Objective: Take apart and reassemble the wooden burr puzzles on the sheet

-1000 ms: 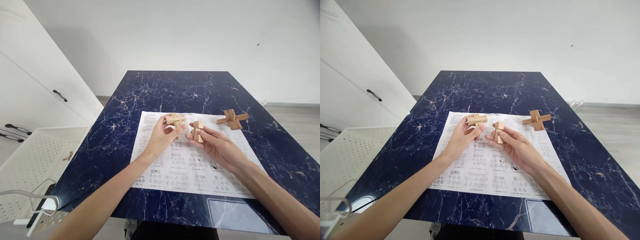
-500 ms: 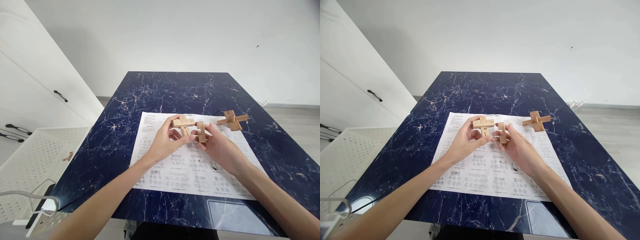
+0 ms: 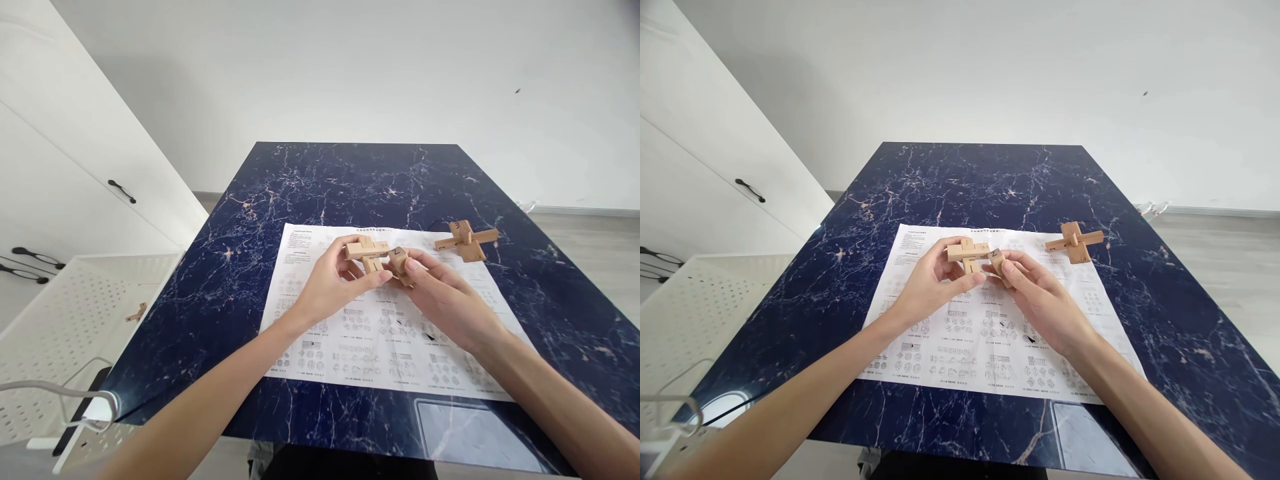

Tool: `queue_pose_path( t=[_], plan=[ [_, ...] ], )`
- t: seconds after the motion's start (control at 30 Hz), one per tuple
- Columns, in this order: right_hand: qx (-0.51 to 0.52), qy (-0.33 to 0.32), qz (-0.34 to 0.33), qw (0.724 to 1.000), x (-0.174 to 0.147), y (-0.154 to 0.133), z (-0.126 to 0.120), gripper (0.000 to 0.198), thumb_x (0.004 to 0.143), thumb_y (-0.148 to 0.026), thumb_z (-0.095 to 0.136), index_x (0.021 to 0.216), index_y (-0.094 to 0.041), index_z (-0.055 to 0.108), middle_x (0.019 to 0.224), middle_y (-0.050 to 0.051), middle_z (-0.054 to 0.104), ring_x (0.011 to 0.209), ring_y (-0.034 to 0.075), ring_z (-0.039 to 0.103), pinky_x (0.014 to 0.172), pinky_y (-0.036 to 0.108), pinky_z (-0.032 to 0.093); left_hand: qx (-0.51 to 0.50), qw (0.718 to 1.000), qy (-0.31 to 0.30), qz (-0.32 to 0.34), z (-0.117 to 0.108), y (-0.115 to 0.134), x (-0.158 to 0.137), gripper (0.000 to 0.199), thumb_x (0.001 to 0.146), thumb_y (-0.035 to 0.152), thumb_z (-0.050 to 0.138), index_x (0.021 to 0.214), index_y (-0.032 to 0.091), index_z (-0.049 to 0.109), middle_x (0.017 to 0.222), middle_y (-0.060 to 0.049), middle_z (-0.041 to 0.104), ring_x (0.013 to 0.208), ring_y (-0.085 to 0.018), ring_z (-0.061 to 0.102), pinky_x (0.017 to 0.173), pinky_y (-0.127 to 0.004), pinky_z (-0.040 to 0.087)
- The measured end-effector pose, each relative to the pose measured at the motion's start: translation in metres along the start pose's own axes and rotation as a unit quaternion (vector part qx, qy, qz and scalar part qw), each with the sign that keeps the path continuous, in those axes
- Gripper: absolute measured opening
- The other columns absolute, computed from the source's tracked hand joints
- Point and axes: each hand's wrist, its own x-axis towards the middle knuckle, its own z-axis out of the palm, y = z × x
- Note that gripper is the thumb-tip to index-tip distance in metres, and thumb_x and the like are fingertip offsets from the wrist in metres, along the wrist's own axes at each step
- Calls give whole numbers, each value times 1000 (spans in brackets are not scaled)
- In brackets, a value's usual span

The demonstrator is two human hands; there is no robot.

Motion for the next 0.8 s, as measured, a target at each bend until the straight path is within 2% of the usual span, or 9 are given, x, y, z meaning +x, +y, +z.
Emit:
queue_pose_path(
  t=[0.13, 0.27, 0.37, 0.43, 0.5, 0.63, 0.73, 0.8],
  plan=[
    [-116, 55, -29, 991, -2, 2, -4, 29, 101, -57, 68, 115, -32, 74, 116, 7, 72, 108, 26, 67, 97, 43, 57, -14, 1000, -4, -16, 0, 1, 1, 57, 82, 40, 90, 126, 20, 60, 108, -7, 73, 73, -12, 61, 68, -29, 52],
    [-201, 99, -121, 967, -5, 4, -1, 20, 105, -47, 65, 111, -29, 72, 93, 3, 68, 83, 20, 65, 76, 35, 57, -9, 1000, -16, -13, 1, 1, 0, 60, 79, 40, 92, 125, 20, 60, 109, -6, 72, 75, -13, 61, 70, -30, 52],
    [-264, 113, -186, 940, -7, 6, 4, 12, 105, -38, 66, 109, -27, 68, 88, 1, 65, 77, 19, 63, 73, 35, 55, 0, 999, -32, -7, 2, 0, -2, 60, 79, 41, 92, 126, 22, 59, 109, -6, 70, 76, -13, 62, 68, -30, 52],
    [-266, 110, -198, 937, -8, 7, 6, 10, 106, -37, 64, 108, -27, 66, 89, 1, 64, 79, 19, 63, 76, 36, 55, 1, 999, -36, -1, 3, 0, -3, 61, 80, 41, 92, 127, 23, 59, 109, -5, 70, 77, -13, 62, 69, -29, 52],
    [-225, 109, -180, 951, -7, 6, 6, 14, 107, -41, 61, 106, -27, 66, 92, 3, 65, 84, 20, 64, 80, 37, 56, -9, 999, -35, 4, 2, 0, -2, 59, 82, 40, 91, 128, 24, 58, 111, -5, 69, 78, -12, 61, 70, -29, 52],
    [-57, 114, -110, 986, -1, 1, 2, 24, 108, -48, 56, 101, -27, 64, 99, 4, 64, 90, 21, 64, 85, 39, 56, -79, 995, -55, -22, -1, -2, 1, 59, 86, 39, 87, 133, 23, 55, 119, -8, 67, 75, -11, 61, 68, -30, 52],
    [49, 94, -56, 993, 2, -3, 2, 29, 104, -46, 64, 85, -26, 55, 84, 1, 53, 75, 19, 55, 72, 36, 54, -118, 988, -83, -45, -4, -3, 2, 59, 91, 40, 83, 137, 21, 52, 116, -10, 67, 73, -12, 62, 63, -30, 50],
    [48, 68, -14, 996, 2, -3, 2, 37, 102, -52, 65, 80, -26, 51, 73, -3, 41, 64, 17, 44, 60, 33, 49, -124, 985, -107, -48, -3, -3, 1, 58, 92, 38, 82, 138, 21, 51, 113, -9, 66, 74, -12, 62, 63, -30, 50]
  ],
)
